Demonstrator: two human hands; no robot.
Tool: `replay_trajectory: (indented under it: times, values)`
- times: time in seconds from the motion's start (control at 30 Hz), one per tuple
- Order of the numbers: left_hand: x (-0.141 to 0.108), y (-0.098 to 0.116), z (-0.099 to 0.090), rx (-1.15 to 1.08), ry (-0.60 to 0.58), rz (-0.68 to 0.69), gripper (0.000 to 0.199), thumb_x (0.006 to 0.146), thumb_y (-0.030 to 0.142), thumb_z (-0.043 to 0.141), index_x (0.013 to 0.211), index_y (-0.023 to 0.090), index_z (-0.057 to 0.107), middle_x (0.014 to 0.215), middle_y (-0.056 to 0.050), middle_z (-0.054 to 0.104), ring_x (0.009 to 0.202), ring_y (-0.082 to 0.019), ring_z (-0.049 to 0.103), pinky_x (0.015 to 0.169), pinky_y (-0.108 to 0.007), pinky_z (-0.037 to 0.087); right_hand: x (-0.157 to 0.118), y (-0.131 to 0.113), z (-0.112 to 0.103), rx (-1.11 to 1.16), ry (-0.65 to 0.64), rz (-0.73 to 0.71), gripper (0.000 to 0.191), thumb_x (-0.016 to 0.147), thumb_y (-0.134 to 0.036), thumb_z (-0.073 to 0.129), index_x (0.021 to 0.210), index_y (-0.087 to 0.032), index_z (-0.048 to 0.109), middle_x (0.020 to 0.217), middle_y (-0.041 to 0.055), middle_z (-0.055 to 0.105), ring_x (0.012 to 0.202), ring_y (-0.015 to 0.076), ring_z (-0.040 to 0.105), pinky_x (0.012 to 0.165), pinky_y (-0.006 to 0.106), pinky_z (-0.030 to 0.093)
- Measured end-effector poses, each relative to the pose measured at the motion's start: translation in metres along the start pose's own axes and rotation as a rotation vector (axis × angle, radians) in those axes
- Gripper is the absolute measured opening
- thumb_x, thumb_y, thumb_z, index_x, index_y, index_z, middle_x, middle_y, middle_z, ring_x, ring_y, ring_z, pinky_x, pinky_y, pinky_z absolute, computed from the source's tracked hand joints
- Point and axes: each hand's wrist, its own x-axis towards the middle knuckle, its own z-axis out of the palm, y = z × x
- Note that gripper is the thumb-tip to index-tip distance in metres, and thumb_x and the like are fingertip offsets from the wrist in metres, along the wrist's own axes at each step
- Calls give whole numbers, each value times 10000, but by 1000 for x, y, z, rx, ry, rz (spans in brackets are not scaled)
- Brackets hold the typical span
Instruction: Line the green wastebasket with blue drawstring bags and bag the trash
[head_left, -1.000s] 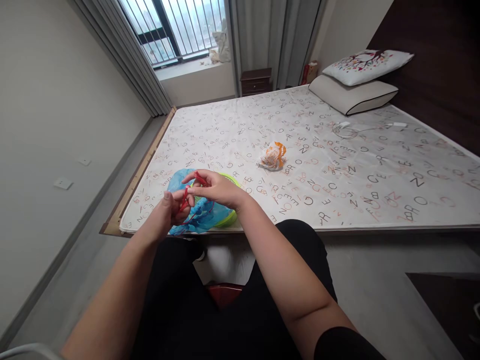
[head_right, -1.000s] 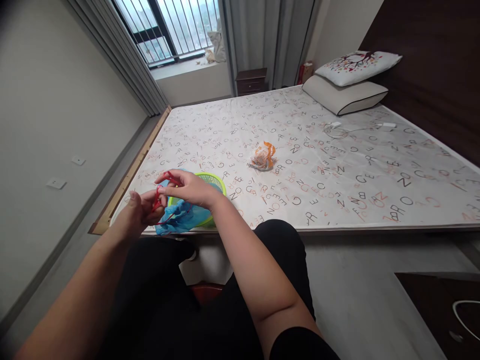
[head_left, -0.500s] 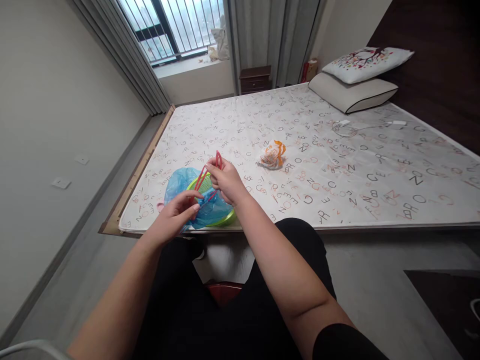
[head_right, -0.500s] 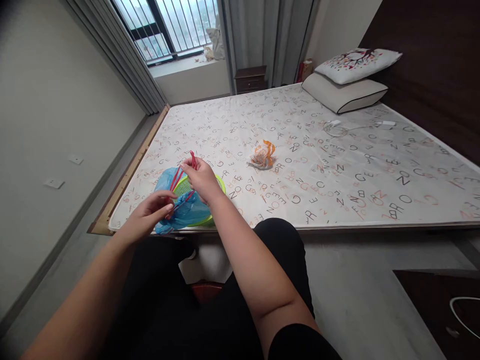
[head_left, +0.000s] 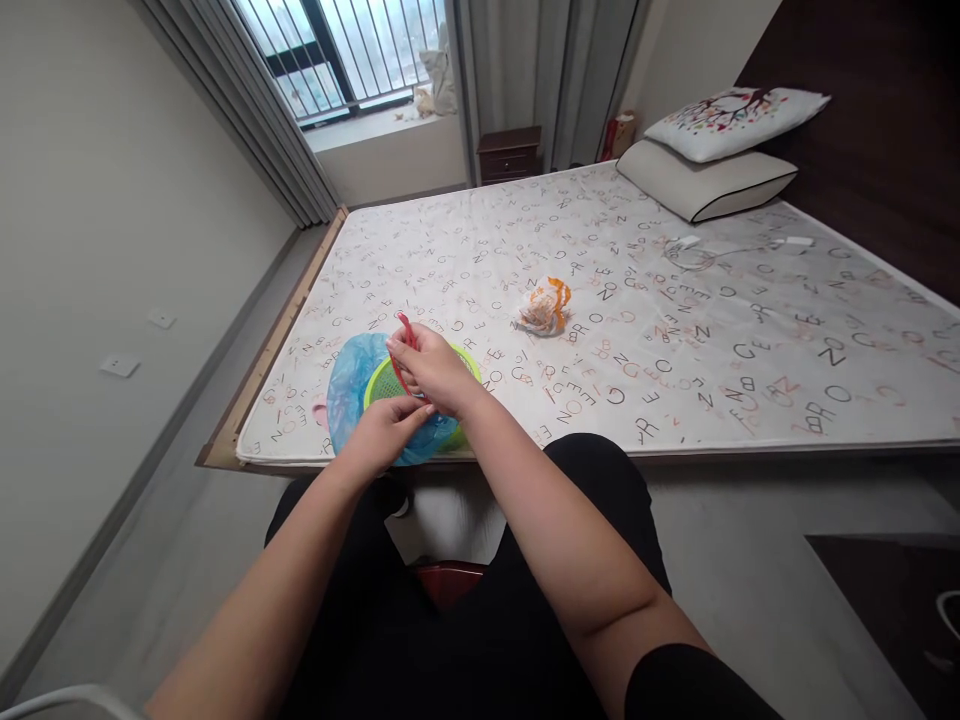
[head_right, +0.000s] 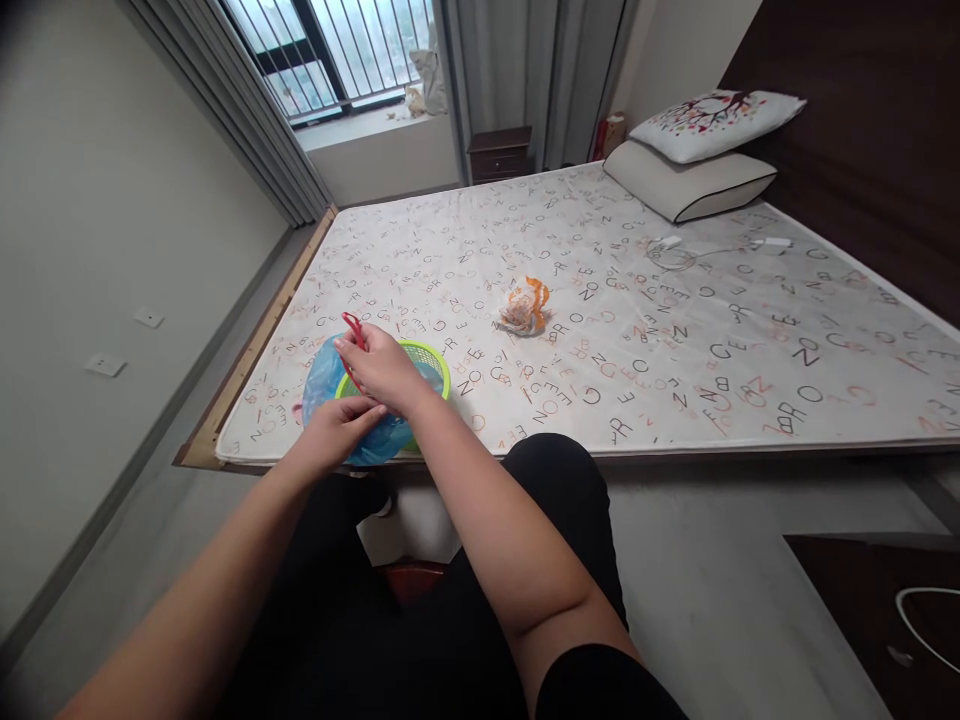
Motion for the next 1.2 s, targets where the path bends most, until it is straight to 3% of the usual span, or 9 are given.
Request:
replay_trajectory:
  times: [0.13, 0.23, 0.33, 0.47, 0.6, 0.7, 0.8, 0.93, 1.2]
  values:
    - [1, -5, -1, -4, -20, -16, 401, 828, 548, 752, 815, 154, 820, 705, -49, 674, 657, -176, 523, 597, -274, 388, 3, 4, -2, -27, -10, -16, 352, 951, -434, 687, 828, -245, 417, 547, -126, 329, 416, 43, 236, 399, 160, 180]
    - [-1, -12, -3, -174, 58, -54, 397, 815, 540, 786, 912, 157, 829, 601, -2, 554, 575, -134, 440, 527, -246, 309, 6, 4, -7, -9, 7, -71, 367, 907, -479, 731, 844, -235, 465, 596, -95, 456, 480, 63, 385, 467, 166, 342]
    - [-3, -18, -5, -435, 149, -105, 385, 806, 514, 808, 957, 160, 814, 526, 62, 356, 483, -85, 291, 477, -227, 207, 9, 0, -15, 29, 40, -91, 409, 882, -587, 716, 851, -217, 546, 760, -14, 622, 688, 113, 577, 628, 208, 495]
    - [-4, -22, -9, -652, 159, -112, 358, 747, 460, 857, 906, 147, 783, 525, 73, 324, 465, -68, 284, 454, -201, 211, 9, -5, -27, 146, -19, 10, 481, 934, -681, 519, 939, -217, 644, 1010, 64, 718, 863, 172, 634, 676, 254, 537]
    - [-7, -23, -12, -740, 152, -133, 370, 717, 450, 881, 878, 138, 765, 502, 87, 304, 442, -53, 264, 442, -183, 223, 8, 1, -34, 114, -220, 22, 360, 931, -457, 464, 1041, -219, 711, 1226, 83, 728, 1067, 222, 636, 785, 303, 566]
    - [-9, -22, -13, -765, 117, -144, 369, 711, 449, 891, 844, 134, 750, 493, 91, 292, 439, -50, 266, 443, -177, 240, 12, 12, -38, -126, -295, -22, 351, 797, -234, 590, 1115, -257, 736, 1313, 37, 707, 1168, 216, 615, 876, 295, 547]
    - [-10, -22, -14, -786, 92, -144, 355, 723, 431, 890, 850, 133, 746, 491, 94, 290, 437, -47, 264, 445, -173, 256, 18, 21, -45, -460, -321, -6, 506, 733, -139, 700, 1217, -286, 713, 1191, 18, 739, 1051, 187, 643, 861, 277, 527]
    - [-11, -23, -14, -844, 107, -129, 340, 719, 390, 902, 876, 138, 735, 502, 96, 315, 434, -41, 279, 445, -162, 264, 21, 22, -56, -785, -401, -61, 178, 899, -289, 677, 1037, -205, 752, 957, 16, 733, 899, 155, 622, 810, 270, 470]
    - [-6, -29, -12, -761, 120, -105, 323, 792, 407, 868, 957, 171, 721, 670, 2, 631, 491, -63, 475, 489, -177, 350, 16, 5, -53, -942, -100, -255, 101, 925, -261, 679, 887, -176, 718, 894, 3, 705, 852, 140, 626, 794, 269, 453]
